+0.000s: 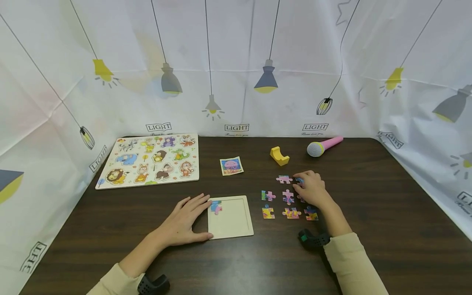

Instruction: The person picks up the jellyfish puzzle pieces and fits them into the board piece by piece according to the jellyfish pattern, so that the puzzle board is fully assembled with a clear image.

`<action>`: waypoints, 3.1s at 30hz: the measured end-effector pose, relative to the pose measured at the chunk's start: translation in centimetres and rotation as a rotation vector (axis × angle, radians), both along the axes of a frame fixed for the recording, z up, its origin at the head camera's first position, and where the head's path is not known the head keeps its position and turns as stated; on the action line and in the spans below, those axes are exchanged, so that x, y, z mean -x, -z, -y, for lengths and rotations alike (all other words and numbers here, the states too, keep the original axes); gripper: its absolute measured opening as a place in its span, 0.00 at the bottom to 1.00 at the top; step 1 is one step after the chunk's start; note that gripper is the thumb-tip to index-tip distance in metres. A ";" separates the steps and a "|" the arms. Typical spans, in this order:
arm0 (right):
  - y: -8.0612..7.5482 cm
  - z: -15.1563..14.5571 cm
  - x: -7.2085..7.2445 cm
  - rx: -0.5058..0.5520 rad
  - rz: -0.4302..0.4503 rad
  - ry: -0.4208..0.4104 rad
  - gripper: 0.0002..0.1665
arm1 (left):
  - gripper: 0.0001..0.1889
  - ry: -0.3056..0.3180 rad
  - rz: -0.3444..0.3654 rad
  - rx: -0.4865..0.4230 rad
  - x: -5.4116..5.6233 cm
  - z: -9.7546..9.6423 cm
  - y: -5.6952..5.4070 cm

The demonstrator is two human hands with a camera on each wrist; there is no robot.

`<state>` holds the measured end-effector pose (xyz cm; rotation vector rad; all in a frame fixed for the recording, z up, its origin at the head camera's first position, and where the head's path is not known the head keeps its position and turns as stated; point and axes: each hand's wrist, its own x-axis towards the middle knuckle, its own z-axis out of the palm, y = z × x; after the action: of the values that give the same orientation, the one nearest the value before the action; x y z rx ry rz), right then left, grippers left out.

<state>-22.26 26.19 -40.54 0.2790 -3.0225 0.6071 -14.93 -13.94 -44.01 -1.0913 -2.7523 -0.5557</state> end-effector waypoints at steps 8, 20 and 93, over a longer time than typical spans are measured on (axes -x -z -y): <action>0.2 -0.3 0.2 0.051 -0.051 -0.011 0.14 | 0.47 -0.006 -0.009 -0.022 0.0 -0.1 0.2; -0.2 -0.3 -0.2 0.034 0.021 0.181 0.22 | 0.46 0.000 -0.019 -0.008 0.0 0.0 0.3; 1.3 2.4 0.8 0.083 -0.066 0.105 0.18 | 0.46 0.000 -0.014 0.005 0.1 -0.1 0.1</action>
<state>-23.08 23.81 -41.83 0.1324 -2.9175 0.6978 -15.02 -13.89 -44.08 -1.0918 -2.7437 -0.5396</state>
